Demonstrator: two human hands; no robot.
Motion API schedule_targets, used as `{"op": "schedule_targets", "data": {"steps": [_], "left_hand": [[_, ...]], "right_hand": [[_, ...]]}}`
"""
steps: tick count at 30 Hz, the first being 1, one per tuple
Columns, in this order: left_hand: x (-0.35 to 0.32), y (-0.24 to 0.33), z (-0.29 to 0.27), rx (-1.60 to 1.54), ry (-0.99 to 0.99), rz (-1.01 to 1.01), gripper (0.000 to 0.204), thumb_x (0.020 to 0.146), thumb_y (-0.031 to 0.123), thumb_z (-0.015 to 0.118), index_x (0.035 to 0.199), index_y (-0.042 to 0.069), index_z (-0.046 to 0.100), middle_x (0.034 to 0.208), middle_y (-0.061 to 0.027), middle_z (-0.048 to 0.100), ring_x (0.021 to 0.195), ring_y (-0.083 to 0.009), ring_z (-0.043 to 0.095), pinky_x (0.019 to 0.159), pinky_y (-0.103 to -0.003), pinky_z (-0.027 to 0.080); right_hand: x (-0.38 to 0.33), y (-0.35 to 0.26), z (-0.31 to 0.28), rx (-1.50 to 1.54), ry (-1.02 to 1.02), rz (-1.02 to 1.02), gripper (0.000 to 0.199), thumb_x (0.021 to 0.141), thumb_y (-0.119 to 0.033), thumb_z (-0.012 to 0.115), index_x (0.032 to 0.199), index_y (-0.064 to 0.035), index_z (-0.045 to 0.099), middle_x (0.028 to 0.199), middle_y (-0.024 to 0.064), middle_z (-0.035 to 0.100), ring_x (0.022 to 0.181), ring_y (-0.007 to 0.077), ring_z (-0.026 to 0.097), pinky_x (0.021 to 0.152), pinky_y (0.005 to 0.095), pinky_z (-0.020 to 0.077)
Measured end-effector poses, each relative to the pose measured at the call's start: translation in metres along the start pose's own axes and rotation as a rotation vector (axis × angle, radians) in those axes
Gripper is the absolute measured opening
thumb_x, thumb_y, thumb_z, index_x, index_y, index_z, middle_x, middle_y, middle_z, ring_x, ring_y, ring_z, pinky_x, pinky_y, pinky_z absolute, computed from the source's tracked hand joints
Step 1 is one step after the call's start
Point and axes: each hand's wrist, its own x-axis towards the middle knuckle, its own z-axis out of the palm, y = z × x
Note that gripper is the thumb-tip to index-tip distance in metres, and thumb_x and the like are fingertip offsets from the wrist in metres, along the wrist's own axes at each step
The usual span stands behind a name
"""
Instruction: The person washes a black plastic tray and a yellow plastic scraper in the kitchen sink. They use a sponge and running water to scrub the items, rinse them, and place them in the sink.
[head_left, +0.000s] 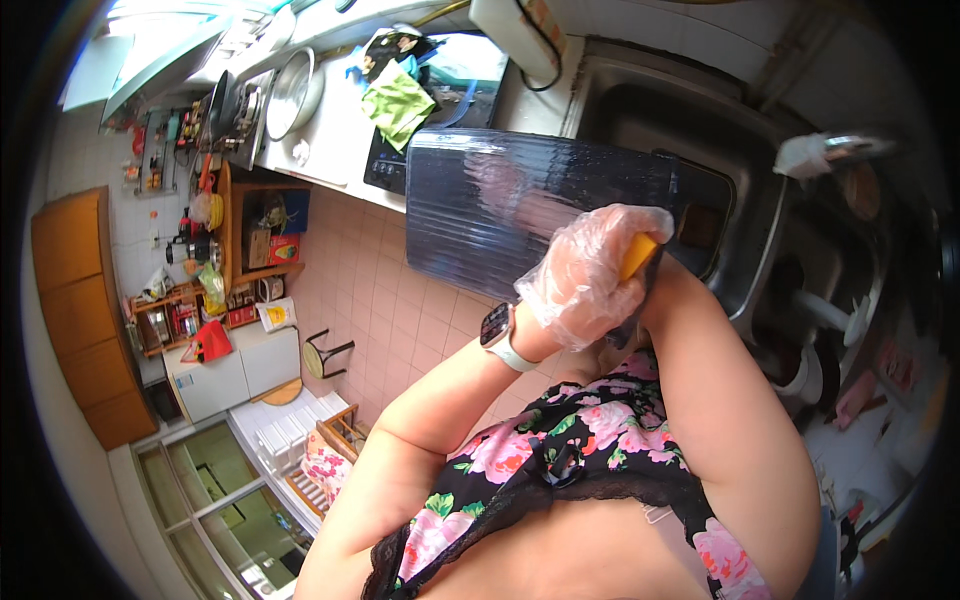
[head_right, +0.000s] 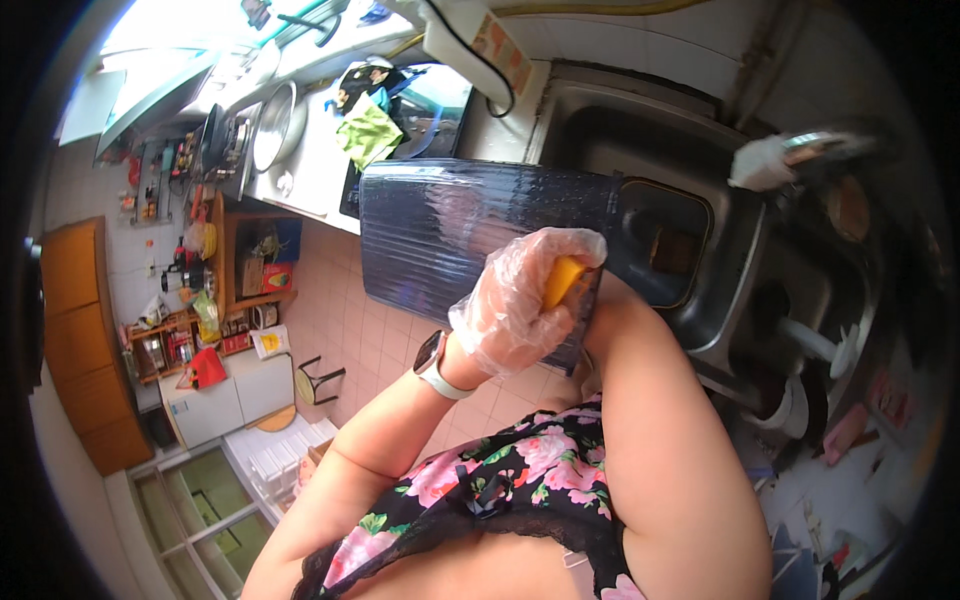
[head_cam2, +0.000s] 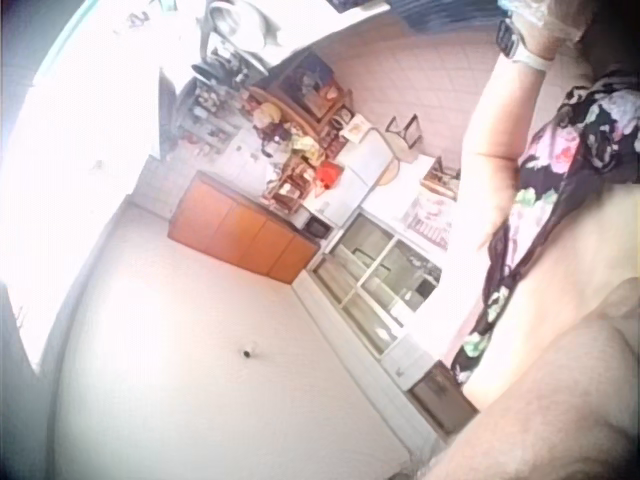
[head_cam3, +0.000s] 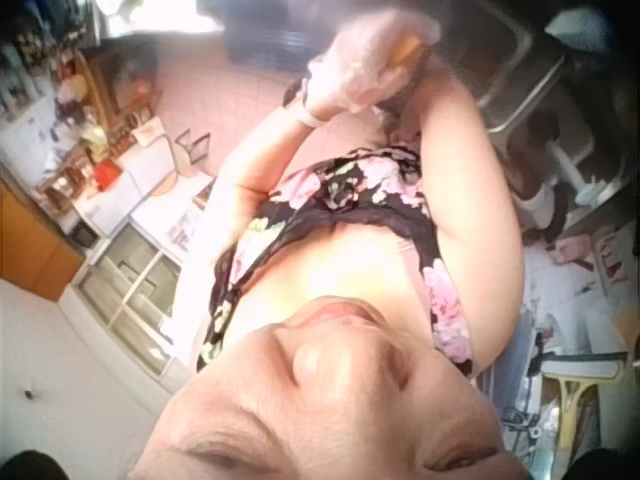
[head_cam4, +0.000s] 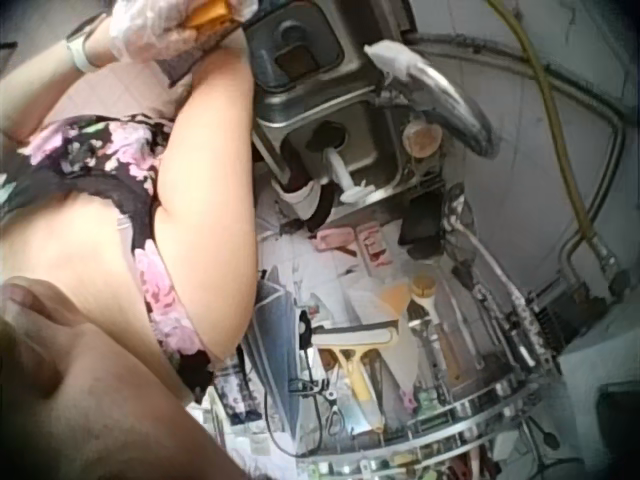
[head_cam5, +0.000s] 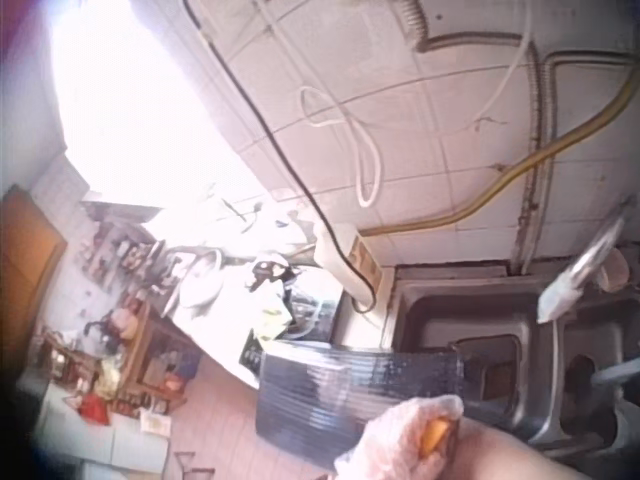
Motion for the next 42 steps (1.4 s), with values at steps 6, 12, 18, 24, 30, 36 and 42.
{"op": "schedule_targets", "data": {"steps": [6,12,18,24,30,36,42], "left_hand": [[0.006,-0.005,0.004,-0.049,0.089,0.015,0.041,0.071,-0.004,0.063,0.111,0.004,0.056,0.103,-0.0173,0.066,0.092,-0.0401,0.064,0.083,-0.041,0.053],[0.005,-0.007,0.011,-0.097,0.115,-0.008,0.042,0.068,-0.001,0.064,0.109,0.006,0.059,0.100,-0.0170,0.066,0.091,-0.0411,0.063,0.082,-0.044,0.053],[0.016,-0.013,0.016,-0.080,0.139,0.023,0.045,0.063,0.007,0.069,0.107,0.008,0.058,0.094,-0.0165,0.064,0.086,-0.0409,0.063,0.076,-0.046,0.052],[0.021,-0.020,0.020,-0.095,0.147,-0.044,0.045,0.063,0.008,0.070,0.107,0.008,0.058,0.095,-0.0170,0.065,0.087,-0.0406,0.063,0.077,-0.045,0.053],[0.021,-0.016,0.016,-0.102,0.143,-0.045,0.045,0.065,0.009,0.068,0.109,0.008,0.058,0.096,-0.0165,0.065,0.088,-0.0402,0.063,0.077,-0.045,0.053],[0.017,-0.007,0.008,-0.125,0.054,-0.094,0.041,0.067,0.008,0.066,0.107,0.007,0.059,0.099,-0.0146,0.066,0.090,-0.0381,0.064,0.078,-0.043,0.053],[0.019,-0.011,0.017,-0.162,0.058,-0.047,0.041,0.065,0.009,0.067,0.105,0.008,0.061,0.095,-0.0137,0.065,0.088,-0.0373,0.064,0.077,-0.044,0.053]], "right_hand": [[-0.026,-0.024,-0.051,0.386,0.004,0.305,0.034,0.086,-0.012,0.064,0.118,-0.0030,0.062,0.122,0.0118,0.061,0.113,0.0239,0.057,0.099,0.0364,0.0464],[-0.026,-0.067,-0.101,0.775,0.060,0.521,0.037,0.087,-0.012,0.066,0.123,-0.0051,0.060,0.126,0.0091,0.060,0.115,0.0216,0.057,0.100,0.0353,0.0464],[-0.012,-0.090,-0.102,0.885,0.068,0.566,0.041,0.088,-0.012,0.068,0.128,-0.0072,0.059,0.129,0.0063,0.059,0.117,0.0193,0.056,0.102,0.0341,0.0464],[-0.002,-0.091,-0.107,0.862,0.033,0.463,0.041,0.089,-0.012,0.069,0.129,-0.0074,0.058,0.130,0.0058,0.058,0.118,0.0182,0.055,0.103,0.0338,0.0455],[0.003,-0.082,-0.099,0.838,-0.033,0.397,0.041,0.089,-0.013,0.069,0.128,-0.0075,0.059,0.129,0.0054,0.058,0.116,0.0177,0.055,0.102,0.0335,0.0456],[0.006,-0.067,-0.077,0.820,-0.099,0.348,0.038,0.089,-0.013,0.069,0.126,-0.0075,0.060,0.125,0.0052,0.060,0.112,0.0178,0.057,0.099,0.0333,0.0467],[0.018,-0.058,-0.058,0.801,-0.147,0.308,0.036,0.089,-0.013,0.069,0.124,-0.0075,0.062,0.121,0.0049,0.062,0.109,0.0180,0.058,0.097,0.0331,0.0478]]}}
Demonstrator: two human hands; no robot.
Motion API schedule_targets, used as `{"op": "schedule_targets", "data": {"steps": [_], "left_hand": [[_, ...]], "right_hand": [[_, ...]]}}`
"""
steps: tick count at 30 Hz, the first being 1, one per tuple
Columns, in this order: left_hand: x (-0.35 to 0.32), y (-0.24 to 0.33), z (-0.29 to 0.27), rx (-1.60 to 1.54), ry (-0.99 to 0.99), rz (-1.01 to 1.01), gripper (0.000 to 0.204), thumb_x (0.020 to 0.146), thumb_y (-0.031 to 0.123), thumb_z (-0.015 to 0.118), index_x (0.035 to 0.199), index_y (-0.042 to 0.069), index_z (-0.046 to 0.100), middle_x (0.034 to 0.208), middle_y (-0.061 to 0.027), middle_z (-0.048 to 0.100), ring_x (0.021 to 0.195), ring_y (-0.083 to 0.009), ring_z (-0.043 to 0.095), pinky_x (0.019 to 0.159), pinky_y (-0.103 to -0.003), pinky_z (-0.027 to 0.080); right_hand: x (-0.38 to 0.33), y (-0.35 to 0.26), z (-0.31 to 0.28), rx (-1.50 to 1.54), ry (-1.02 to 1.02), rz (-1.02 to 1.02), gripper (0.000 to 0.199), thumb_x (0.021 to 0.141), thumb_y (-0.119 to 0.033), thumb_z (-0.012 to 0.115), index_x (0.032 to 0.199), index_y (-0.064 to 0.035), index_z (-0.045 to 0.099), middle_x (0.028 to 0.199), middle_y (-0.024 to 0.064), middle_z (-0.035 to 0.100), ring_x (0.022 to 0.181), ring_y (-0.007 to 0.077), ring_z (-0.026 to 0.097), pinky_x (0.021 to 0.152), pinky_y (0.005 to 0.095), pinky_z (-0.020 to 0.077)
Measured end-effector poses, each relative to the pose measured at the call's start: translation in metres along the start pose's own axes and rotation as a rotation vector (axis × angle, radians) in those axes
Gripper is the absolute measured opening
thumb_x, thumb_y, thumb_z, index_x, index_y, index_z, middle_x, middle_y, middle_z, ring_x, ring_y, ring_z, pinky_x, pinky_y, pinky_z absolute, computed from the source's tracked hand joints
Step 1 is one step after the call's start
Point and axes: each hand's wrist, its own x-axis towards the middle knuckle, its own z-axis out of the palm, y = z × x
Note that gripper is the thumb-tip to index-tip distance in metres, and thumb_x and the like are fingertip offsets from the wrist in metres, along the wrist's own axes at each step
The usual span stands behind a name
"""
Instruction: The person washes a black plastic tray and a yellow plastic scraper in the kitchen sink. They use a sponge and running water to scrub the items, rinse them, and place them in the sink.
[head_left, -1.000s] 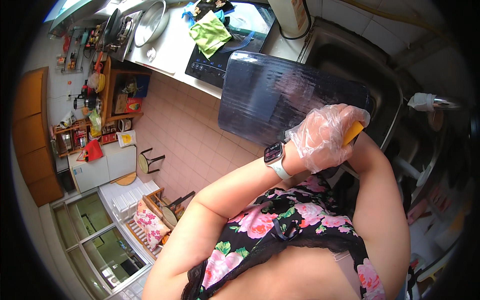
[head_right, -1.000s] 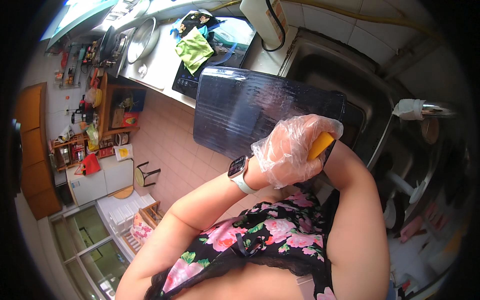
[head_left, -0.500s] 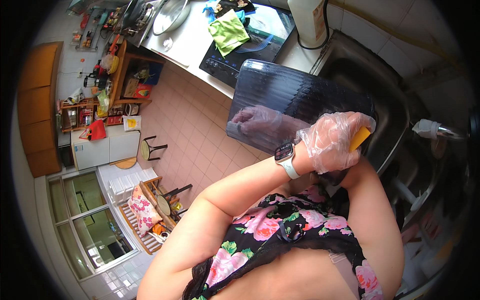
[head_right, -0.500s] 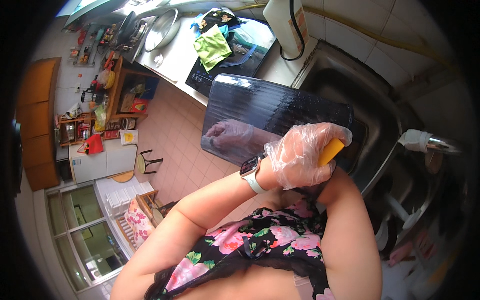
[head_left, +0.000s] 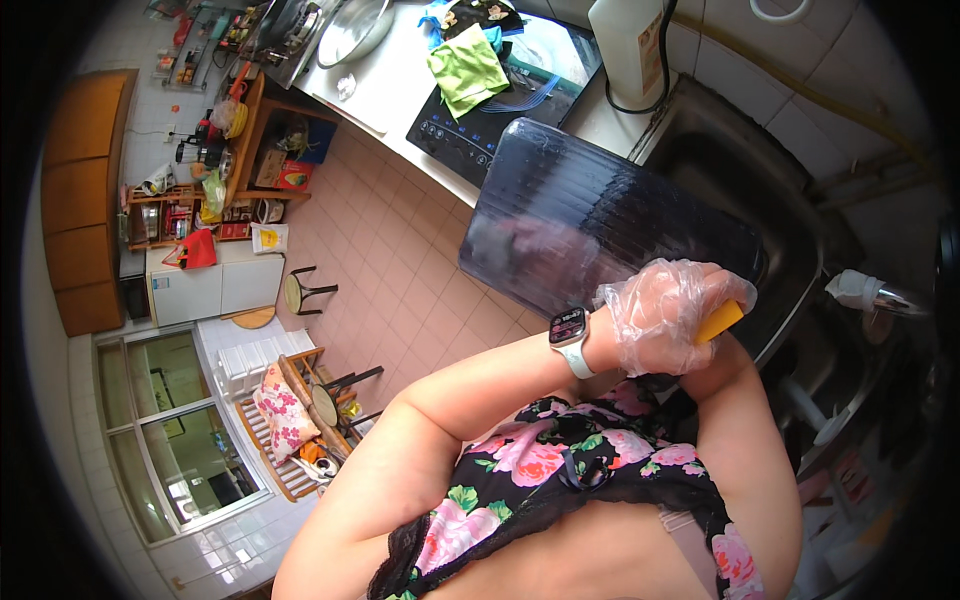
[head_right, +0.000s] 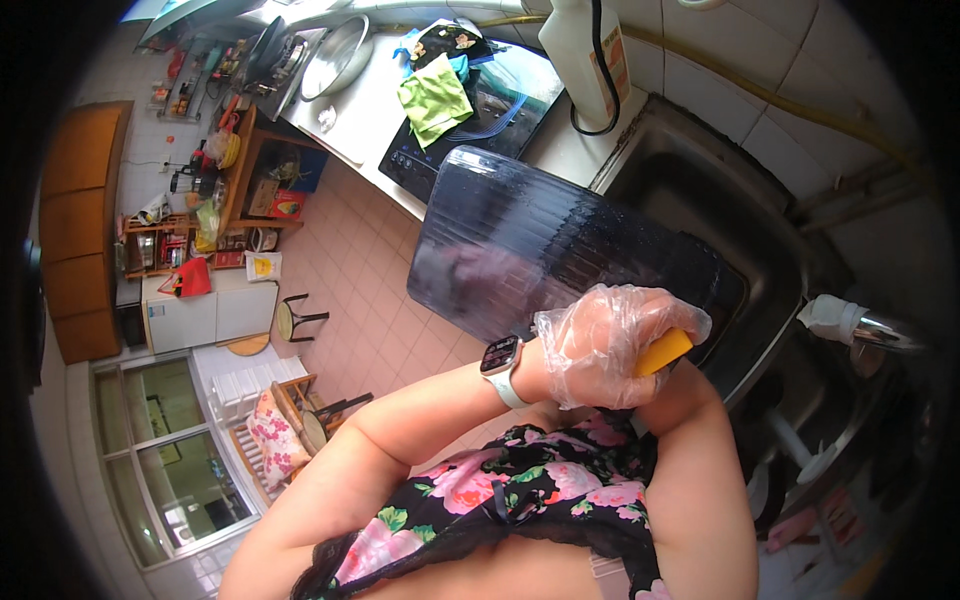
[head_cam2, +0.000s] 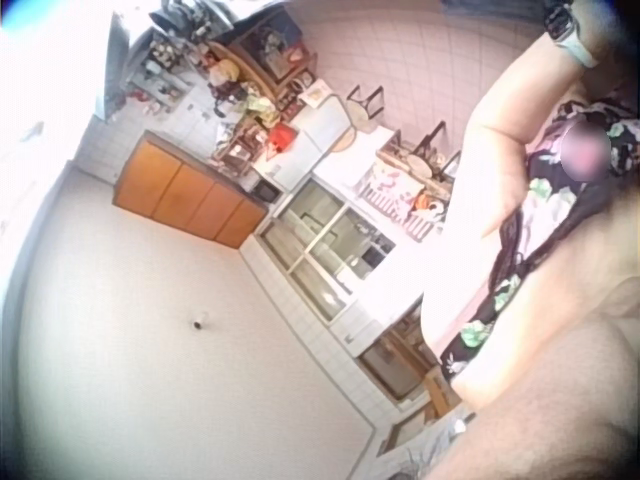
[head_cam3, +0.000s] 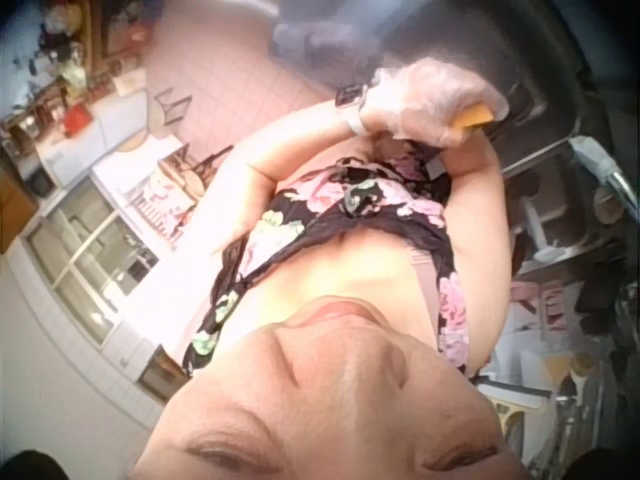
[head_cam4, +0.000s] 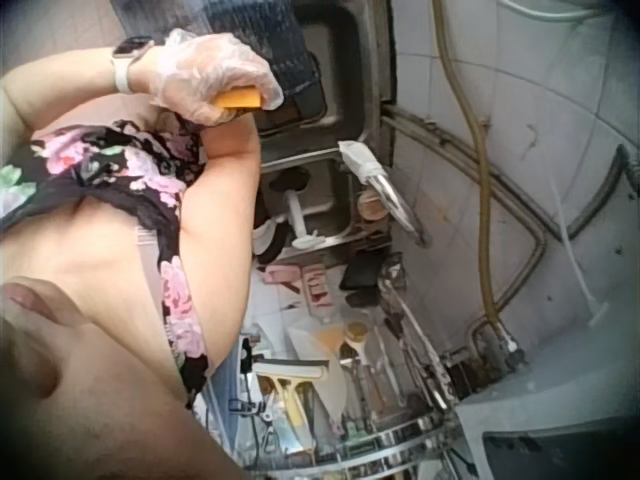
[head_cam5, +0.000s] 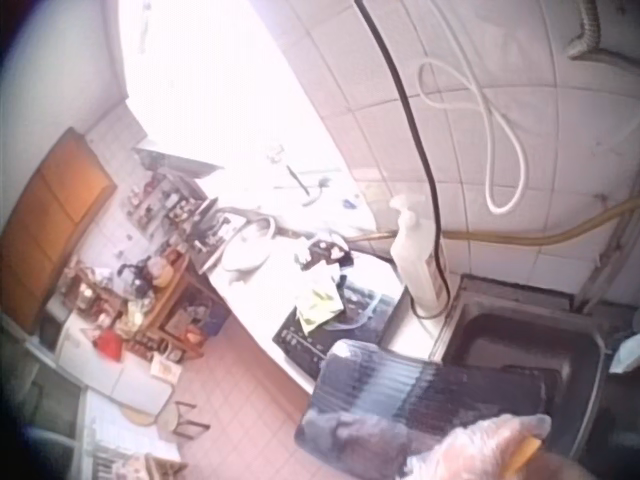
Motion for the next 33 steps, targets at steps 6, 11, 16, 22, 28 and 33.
{"op": "schedule_targets", "data": {"steps": [6,11,16,22,28,33], "left_hand": [[0.004,0.003,-0.001,0.038,-0.034,-0.012,0.042,0.068,0.009,0.067,0.109,0.008,0.060,0.097,-0.0131,0.065,0.090,-0.0361,0.064,0.077,-0.043,0.053],[0.000,0.004,0.005,0.046,-0.021,-0.023,0.042,0.065,0.009,0.067,0.106,0.010,0.060,0.093,-0.0143,0.065,0.090,-0.0371,0.064,0.076,-0.045,0.053],[0.008,0.005,-0.017,0.043,-0.072,-0.053,0.044,0.073,0.007,0.068,0.115,0.001,0.058,0.100,-0.0171,0.069,0.089,-0.0324,0.069,0.082,-0.035,0.055],[-0.003,0.015,-0.036,-0.289,-0.128,-0.328,0.046,0.078,0.000,0.063,0.123,0.001,0.053,0.100,-0.0074,0.061,0.083,-0.0104,0.058,0.076,-0.026,0.051],[0.003,0.031,-0.028,-0.200,-0.112,-0.481,0.048,0.080,0.002,0.068,0.126,0.001,0.054,0.104,-0.0120,0.066,0.092,-0.0140,0.061,0.083,-0.028,0.052],[-0.003,0.020,-0.020,-0.262,-0.055,-0.498,0.046,0.084,0.006,0.071,0.128,0.003,0.054,0.105,-0.0070,0.065,0.091,-0.0118,0.059,0.083,-0.026,0.049]], "right_hand": [[0.014,0.015,0.006,-0.017,-0.030,-0.036,0.033,0.090,-0.013,0.069,0.122,-0.0076,0.063,0.118,0.0047,0.064,0.105,0.0181,0.059,0.094,0.0328,0.0489],[0.027,0.036,0.014,-0.027,-0.046,-0.083,0.031,0.090,-0.013,0.069,0.120,-0.0076,0.065,0.114,0.0045,0.065,0.102,0.0182,0.061,0.092,0.0326,0.0498],[0.037,0.059,0.008,0.011,-0.013,-0.119,0.030,0.090,-0.013,0.069,0.118,-0.0076,0.066,0.111,0.0042,0.066,0.099,0.0183,0.062,0.090,0.0324,0.0507],[0.037,0.094,-0.001,0.098,0.021,-0.160,0.027,0.090,-0.014,0.069,0.116,-0.0076,0.068,0.108,0.0040,0.068,0.096,0.0184,0.063,0.088,0.0322,0.0518],[0.022,0.119,-0.007,-0.005,0.155,-0.224,0.023,0.091,-0.013,0.068,0.113,-0.0070,0.069,0.102,0.0021,0.070,0.091,0.0183,0.065,0.084,0.0315,0.0531],[-0.037,0.042,0.012,0.574,0.253,-0.094,0.016,0.095,-0.014,0.062,0.105,-0.0040,0.069,0.100,0.0016,0.069,0.091,0.0136,0.064,0.089,0.0296,0.0518]]}}
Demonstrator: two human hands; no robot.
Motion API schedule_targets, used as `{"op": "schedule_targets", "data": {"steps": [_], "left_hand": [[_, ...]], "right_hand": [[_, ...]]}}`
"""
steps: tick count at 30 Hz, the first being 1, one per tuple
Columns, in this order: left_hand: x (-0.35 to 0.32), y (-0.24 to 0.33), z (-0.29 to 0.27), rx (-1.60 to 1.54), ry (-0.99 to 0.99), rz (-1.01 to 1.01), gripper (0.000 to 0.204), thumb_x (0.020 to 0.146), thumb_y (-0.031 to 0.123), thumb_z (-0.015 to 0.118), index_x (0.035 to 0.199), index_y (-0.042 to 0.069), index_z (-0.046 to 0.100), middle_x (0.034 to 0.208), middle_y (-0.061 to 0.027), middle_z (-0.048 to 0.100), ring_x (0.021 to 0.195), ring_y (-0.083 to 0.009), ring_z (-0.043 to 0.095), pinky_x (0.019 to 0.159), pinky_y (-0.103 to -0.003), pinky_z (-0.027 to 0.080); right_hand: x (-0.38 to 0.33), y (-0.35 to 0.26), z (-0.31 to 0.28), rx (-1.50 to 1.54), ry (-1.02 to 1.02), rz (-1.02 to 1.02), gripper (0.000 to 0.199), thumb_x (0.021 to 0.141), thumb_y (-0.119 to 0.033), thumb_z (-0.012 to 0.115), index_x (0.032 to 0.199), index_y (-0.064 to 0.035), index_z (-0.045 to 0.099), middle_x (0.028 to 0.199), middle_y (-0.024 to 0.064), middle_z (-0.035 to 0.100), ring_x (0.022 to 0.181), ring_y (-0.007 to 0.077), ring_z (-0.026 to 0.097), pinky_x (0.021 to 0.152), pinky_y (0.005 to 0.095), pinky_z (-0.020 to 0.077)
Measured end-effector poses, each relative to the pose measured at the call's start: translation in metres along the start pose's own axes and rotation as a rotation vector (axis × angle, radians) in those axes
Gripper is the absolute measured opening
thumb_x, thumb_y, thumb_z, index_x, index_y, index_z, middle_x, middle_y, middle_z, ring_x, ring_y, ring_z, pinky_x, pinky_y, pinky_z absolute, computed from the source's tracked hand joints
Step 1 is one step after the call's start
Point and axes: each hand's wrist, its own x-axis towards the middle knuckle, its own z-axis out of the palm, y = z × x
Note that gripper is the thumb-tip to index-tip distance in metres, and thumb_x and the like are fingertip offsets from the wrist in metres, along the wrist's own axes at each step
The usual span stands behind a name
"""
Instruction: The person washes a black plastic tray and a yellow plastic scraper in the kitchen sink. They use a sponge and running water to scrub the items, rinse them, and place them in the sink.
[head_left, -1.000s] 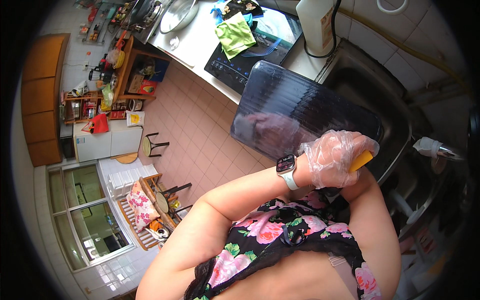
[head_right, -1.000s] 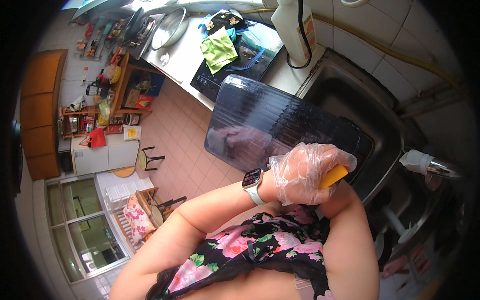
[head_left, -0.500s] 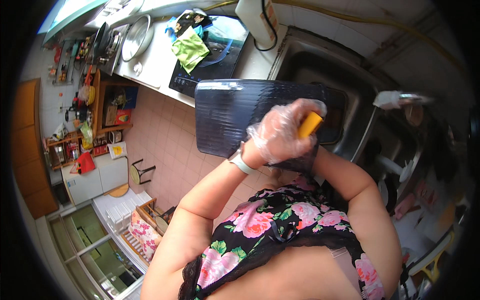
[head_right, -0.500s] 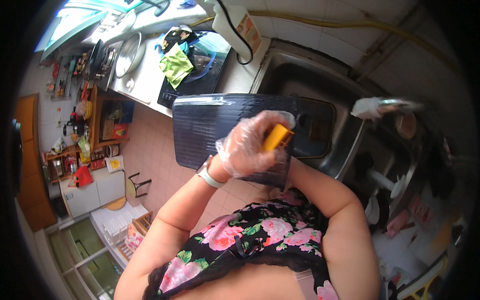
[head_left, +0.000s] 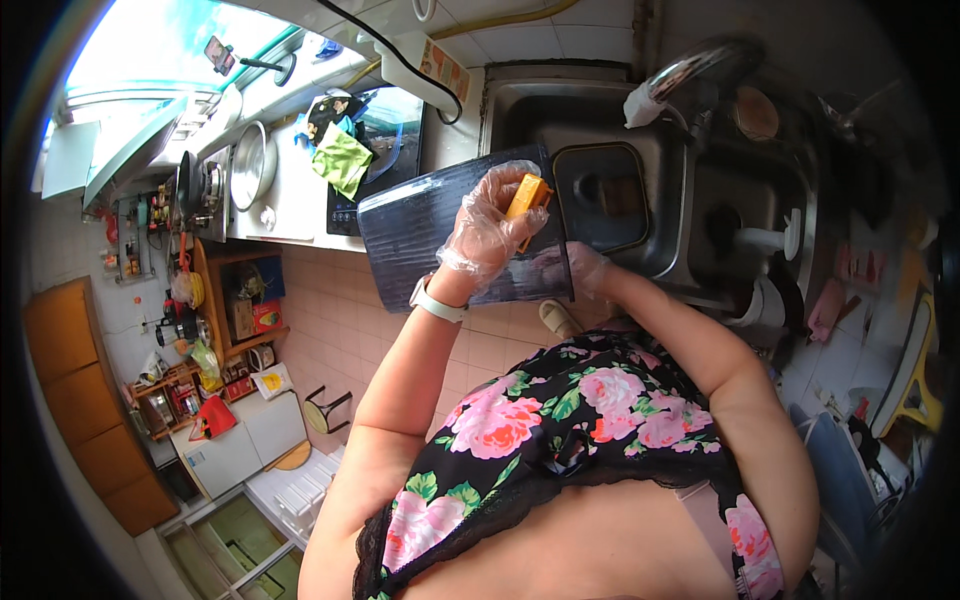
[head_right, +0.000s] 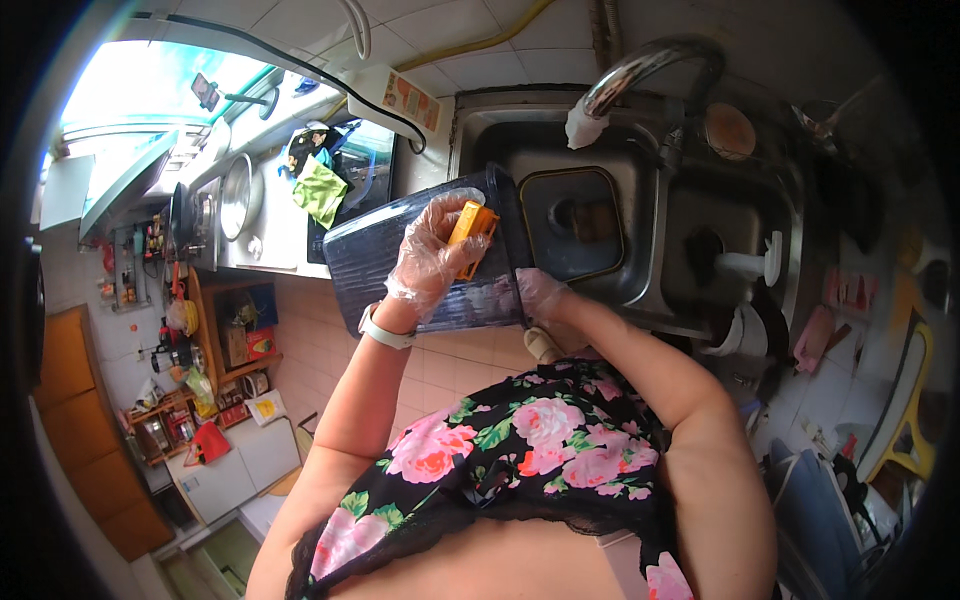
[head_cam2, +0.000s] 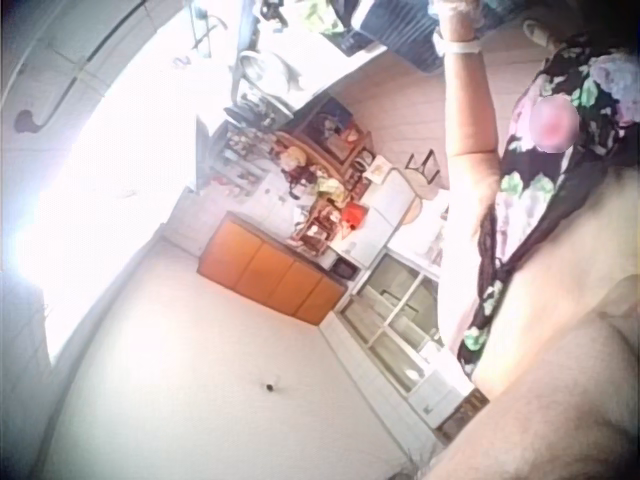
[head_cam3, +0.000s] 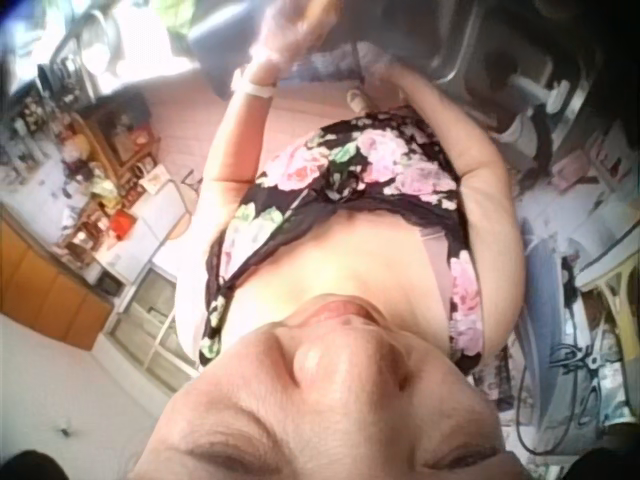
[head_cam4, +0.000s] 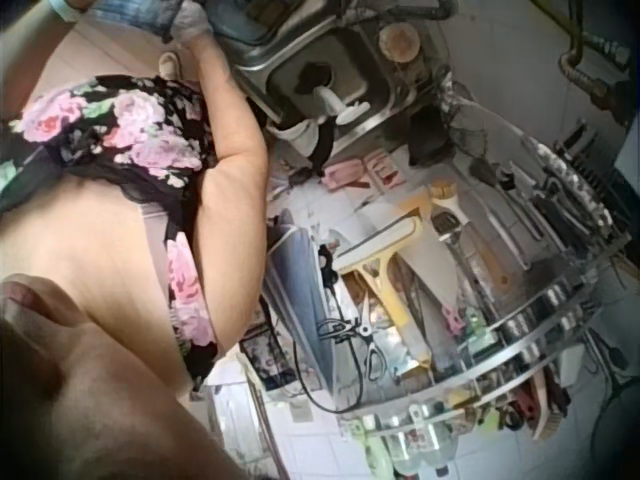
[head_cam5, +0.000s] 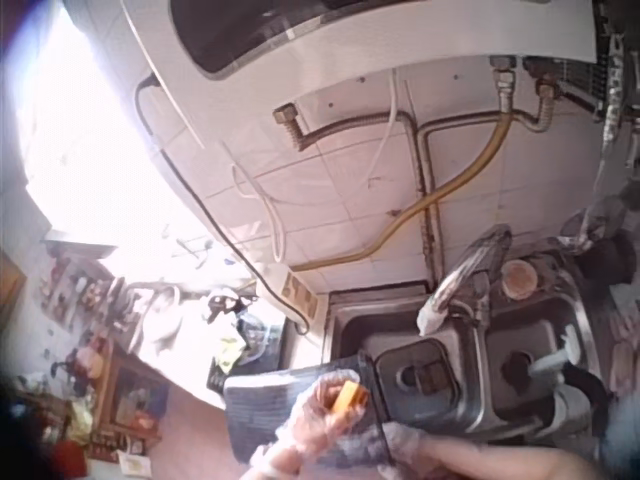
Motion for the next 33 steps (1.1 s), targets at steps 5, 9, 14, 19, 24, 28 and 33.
{"op": "schedule_targets", "data": {"steps": [5,9,14,19,24,28,33], "left_hand": [[-0.001,-0.008,0.014,-0.025,0.030,0.068,0.049,0.089,0.007,0.070,0.134,0.003,0.052,0.110,-0.0059,0.062,0.094,-0.0113,0.058,0.084,-0.025,0.048],[0.002,-0.012,0.018,0.183,0.042,0.197,0.048,0.094,0.008,0.064,0.139,0.002,0.048,0.117,-0.0085,0.060,0.101,-0.0146,0.058,0.090,-0.028,0.049],[0.011,-0.018,0.029,0.456,0.131,0.397,0.046,0.096,0.008,0.057,0.140,0.001,0.046,0.127,-0.0192,0.056,0.113,-0.0295,0.057,0.100,-0.036,0.045],[0.015,-0.026,0.052,0.388,0.246,0.461,0.045,0.095,0.006,0.055,0.139,0.001,0.046,0.132,-0.0226,0.053,0.120,-0.0344,0.054,0.104,-0.038,0.042],[0.020,-0.038,0.067,0.071,0.302,0.441,0.046,0.096,0.003,0.053,0.140,0.000,0.043,0.134,-0.0174,0.053,0.122,-0.0239,0.052,0.107,-0.033,0.038],[0.010,-0.037,0.078,0.267,0.324,0.477,0.051,0.092,0.005,0.059,0.139,-0.004,0.042,0.135,-0.0213,0.053,0.125,-0.0291,0.052,0.110,-0.035,0.037],[0.010,-0.008,0.046,0.441,0.064,0.313,0.040,0.089,0.008,0.066,0.124,0.003,0.048,0.104,-0.0144,0.061,0.085,-0.0241,0.063,0.078,-0.034,0.053]], "right_hand": [[-0.024,0.002,0.022,0.125,0.305,-0.232,0.028,0.102,-0.026,0.051,0.112,-0.0032,0.064,0.099,0.0015,0.066,0.088,0.0121,0.062,0.082,0.0285,0.0508],[-0.042,-0.003,0.027,-0.232,0.627,-0.314,0.031,0.102,-0.030,0.055,0.113,-0.0017,0.060,0.096,0.0043,0.065,0.085,0.0153,0.061,0.076,0.0300,0.0499],[-0.025,-0.002,0.034,-0.465,0.612,-0.528,0.045,0.092,-0.035,0.068,0.118,-0.0004,0.056,0.099,0.0163,0.066,0.091,0.0296,0.065,0.084,0.0384,0.0503],[-0.030,-0.012,0.029,-0.603,0.606,-0.587,0.049,0.092,-0.036,0.069,0.121,0.0008,0.053,0.104,0.0206,0.065,0.097,0.0354,0.065,0.086,0.0402,0.0499],[-0.031,-0.014,0.025,-0.599,0.589,-0.460,0.049,0.090,-0.034,0.070,0.118,0.0015,0.054,0.109,0.0232,0.064,0.100,0.0397,0.063,0.087,0.0409,0.0497],[-0.016,0.011,0.010,-0.652,0.548,-0.523,0.044,0.089,-0.029,0.070,0.116,0.0011,0.054,0.108,0.0240,0.065,0.101,0.0405,0.063,0.087,0.0425,0.0496],[-0.030,-0.003,0.026,-0.613,0.587,-0.429,0.041,0.089,-0.031,0.068,0.114,-0.0004,0.056,0.105,0.0230,0.065,0.099,0.0417,0.063,0.085,0.0426,0.0498]]}}
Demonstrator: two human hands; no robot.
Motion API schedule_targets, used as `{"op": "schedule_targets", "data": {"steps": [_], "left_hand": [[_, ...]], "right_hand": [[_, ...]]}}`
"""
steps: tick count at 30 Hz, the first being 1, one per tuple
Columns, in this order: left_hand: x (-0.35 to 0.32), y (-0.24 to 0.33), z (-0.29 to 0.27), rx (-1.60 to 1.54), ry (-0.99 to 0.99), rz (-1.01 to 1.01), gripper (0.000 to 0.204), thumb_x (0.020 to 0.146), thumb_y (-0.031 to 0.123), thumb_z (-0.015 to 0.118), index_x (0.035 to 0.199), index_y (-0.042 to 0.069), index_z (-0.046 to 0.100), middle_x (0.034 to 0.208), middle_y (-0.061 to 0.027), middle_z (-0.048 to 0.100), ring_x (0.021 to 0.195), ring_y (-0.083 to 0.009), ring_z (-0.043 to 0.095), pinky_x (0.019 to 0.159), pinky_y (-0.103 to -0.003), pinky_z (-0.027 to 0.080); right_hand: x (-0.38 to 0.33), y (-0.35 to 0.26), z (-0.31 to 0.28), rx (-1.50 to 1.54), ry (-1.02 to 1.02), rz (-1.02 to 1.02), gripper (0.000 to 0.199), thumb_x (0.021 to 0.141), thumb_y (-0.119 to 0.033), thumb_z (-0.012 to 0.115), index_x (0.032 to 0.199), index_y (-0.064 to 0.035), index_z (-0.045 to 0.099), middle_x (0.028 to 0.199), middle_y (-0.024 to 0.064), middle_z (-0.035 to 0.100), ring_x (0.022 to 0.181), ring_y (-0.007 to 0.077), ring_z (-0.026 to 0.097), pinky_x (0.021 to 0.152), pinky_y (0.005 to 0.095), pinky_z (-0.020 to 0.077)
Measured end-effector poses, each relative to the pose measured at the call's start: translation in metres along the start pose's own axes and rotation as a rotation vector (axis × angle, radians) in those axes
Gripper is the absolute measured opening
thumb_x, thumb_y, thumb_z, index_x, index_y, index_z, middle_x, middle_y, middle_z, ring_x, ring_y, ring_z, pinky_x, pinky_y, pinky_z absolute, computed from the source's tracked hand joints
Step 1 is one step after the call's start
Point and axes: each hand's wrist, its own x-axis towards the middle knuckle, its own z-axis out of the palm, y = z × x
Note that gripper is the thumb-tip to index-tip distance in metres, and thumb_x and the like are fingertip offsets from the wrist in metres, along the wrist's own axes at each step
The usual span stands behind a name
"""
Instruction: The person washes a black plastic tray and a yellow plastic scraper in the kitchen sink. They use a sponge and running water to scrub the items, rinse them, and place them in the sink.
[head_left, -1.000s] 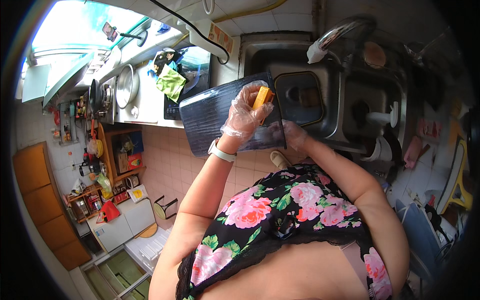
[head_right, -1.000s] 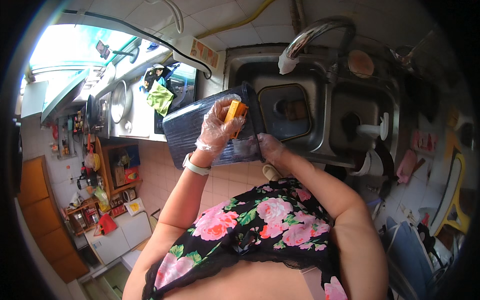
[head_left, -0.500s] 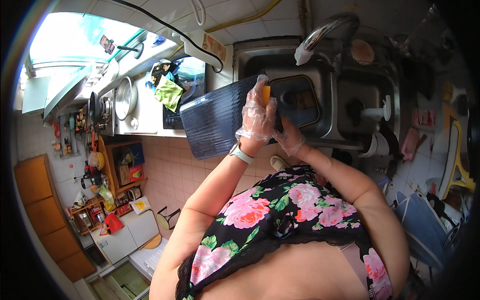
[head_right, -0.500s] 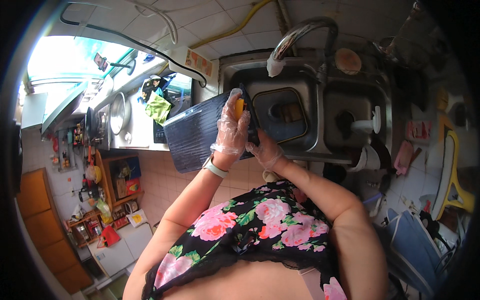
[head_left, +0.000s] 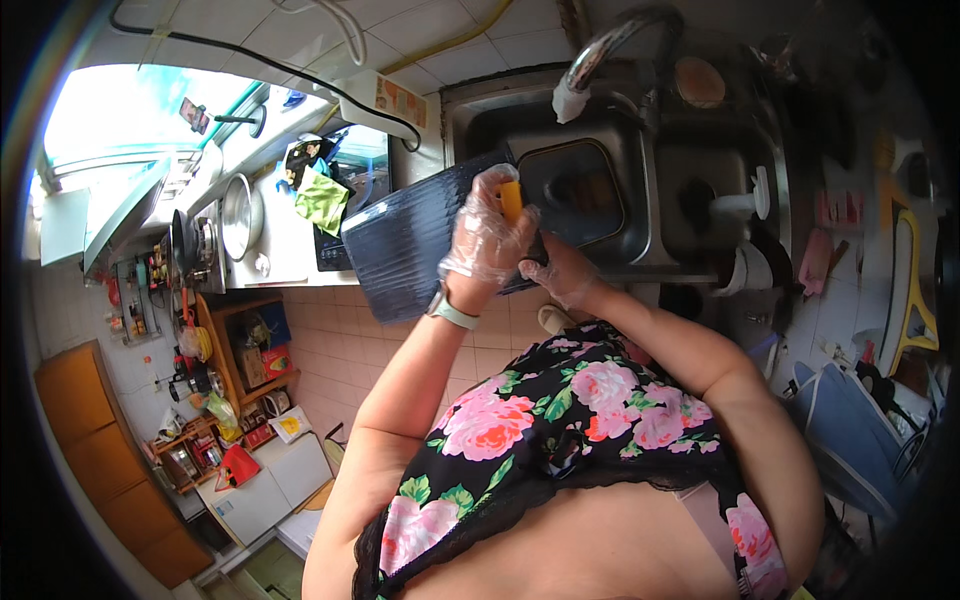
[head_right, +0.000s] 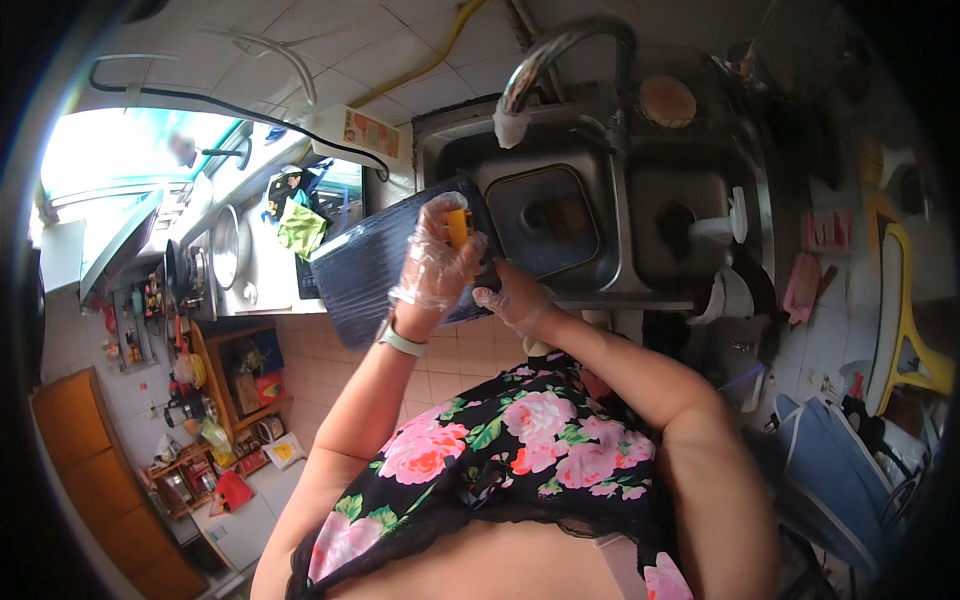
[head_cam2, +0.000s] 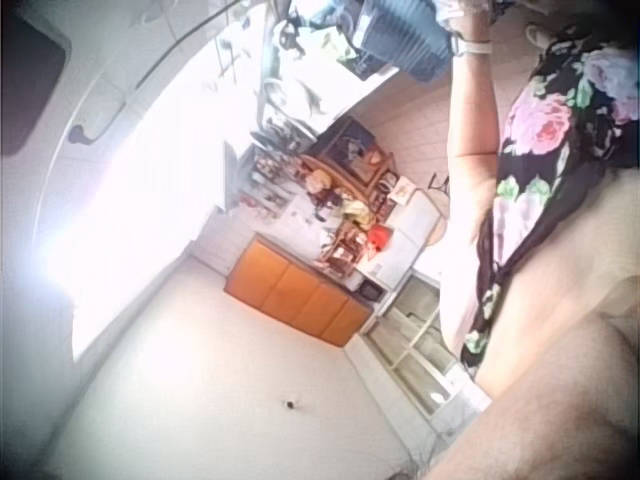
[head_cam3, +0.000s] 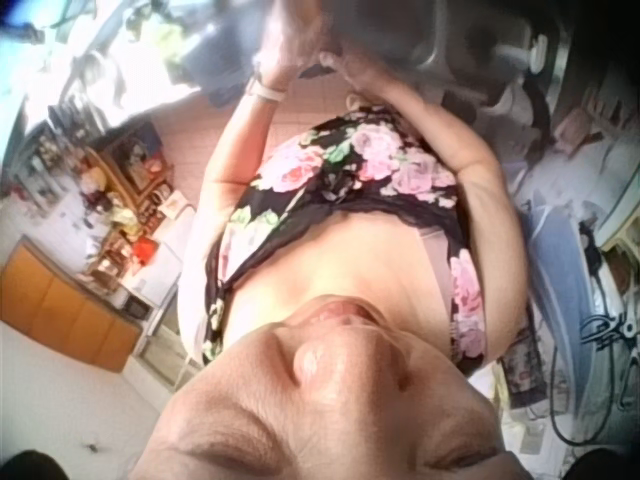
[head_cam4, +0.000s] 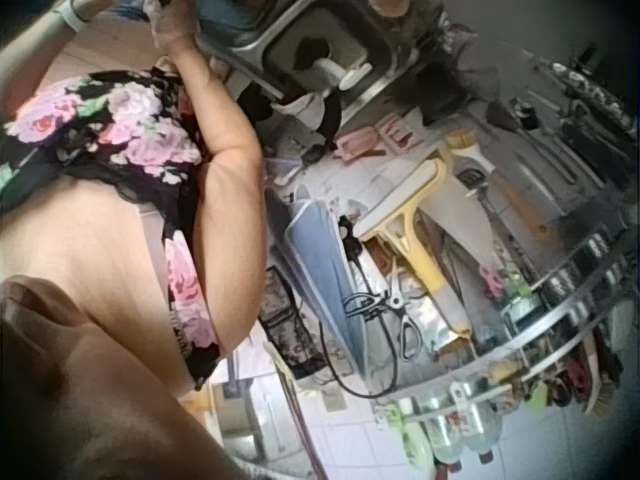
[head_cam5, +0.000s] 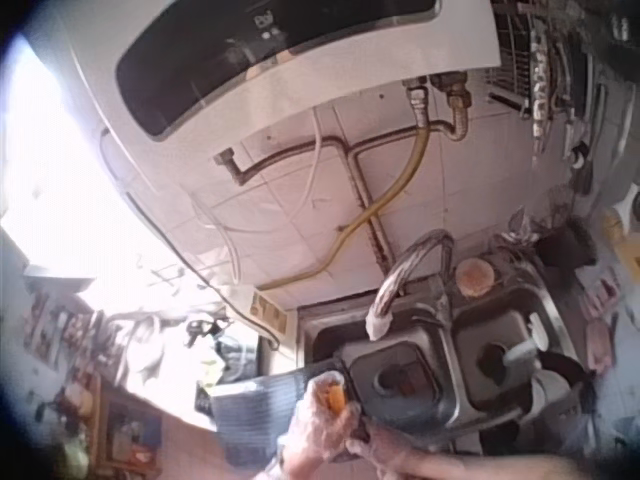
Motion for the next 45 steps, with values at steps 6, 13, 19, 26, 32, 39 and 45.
{"op": "schedule_targets", "data": {"steps": [6,13,19,26,32,39,45], "left_hand": [[0.021,0.011,-0.011,0.385,-0.080,-0.025,0.033,0.087,0.020,0.068,0.114,0.005,0.056,0.087,-0.0237,0.068,0.080,-0.0438,0.067,0.072,-0.045,0.055],[0.037,-0.015,-0.005,0.214,0.313,-0.177,0.024,0.092,0.024,0.059,0.108,0.005,0.058,0.083,-0.0147,0.066,0.076,-0.0293,0.066,0.070,-0.039,0.054],[0.060,-0.027,-0.070,-0.719,0.131,-0.155,0.032,0.097,0.029,0.060,0.120,0.008,0.057,0.102,-0.0111,0.064,0.094,-0.0206,0.063,0.086,-0.035,0.052],[0.007,-0.025,-0.091,-1.103,0.065,-0.235,0.052,0.093,0.037,0.067,0.133,0.009,0.052,0.107,-0.0111,0.061,0.093,-0.0194,0.061,0.072,-0.026,0.054],[-0.021,-0.021,-0.111,-0.918,0.198,-0.177,0.048,0.096,0.037,0.062,0.132,0.008,0.051,0.107,-0.0135,0.063,0.091,-0.0198,0.063,0.076,-0.029,0.056],[-0.050,-0.055,-0.163,-0.728,0.384,-0.207,0.037,0.099,0.025,0.057,0.129,0.005,0.053,0.105,-0.0147,0.065,0.092,-0.0214,0.065,0.078,-0.032,0.057],[-0.071,-0.216,-0.255,-0.539,0.749,-0.274,0.034,0.095,0.020,0.061,0.125,0.003,0.057,0.104,-0.0099,0.064,0.091,-0.0178,0.062,0.082,-0.030,0.052]], "right_hand": [[0.005,-0.019,0.005,0.035,0.048,0.034,0.040,0.091,-0.036,0.066,0.111,-0.0028,0.057,0.098,0.0209,0.066,0.091,0.0421,0.063,0.079,0.0429,0.0502],[-0.003,-0.014,0.015,-0.136,0.108,-0.041,0.041,0.095,-0.041,0.060,0.109,-0.0033,0.057,0.094,0.0232,0.066,0.088,0.0458,0.063,0.075,0.0468,0.0505],[-0.015,-0.005,0.028,0.002,0.013,-0.063,0.047,0.094,-0.044,0.061,0.110,-0.0002,0.056,0.095,0.0264,0.065,0.090,0.0476,0.063,0.074,0.0515,0.0504],[0.001,-0.013,0.010,-0.054,0.049,-0.070,0.048,0.093,-0.047,0.063,0.106,-0.0007,0.060,0.094,0.0248,0.066,0.091,0.0465,0.064,0.075,0.0467,0.0516],[0.010,-0.009,-0.001,-0.059,0.063,-0.072,0.039,0.093,-0.039,0.067,0.095,-0.0008,0.061,0.083,0.0212,0.065,0.077,0.0421,0.062,0.071,0.0437,0.0500],[0.013,-0.002,-0.015,-0.134,0.034,-0.068,0.032,0.095,-0.032,0.065,0.085,-0.0014,0.060,0.078,0.0200,0.062,0.071,0.0386,0.060,0.066,0.0436,0.0469],[-0.003,-0.002,-0.032,-0.199,0.160,0.076,0.034,0.098,-0.032,0.061,0.087,-0.0003,0.065,0.076,0.0127,0.061,0.071,0.0261,0.058,0.071,0.0382,0.0473]]}}
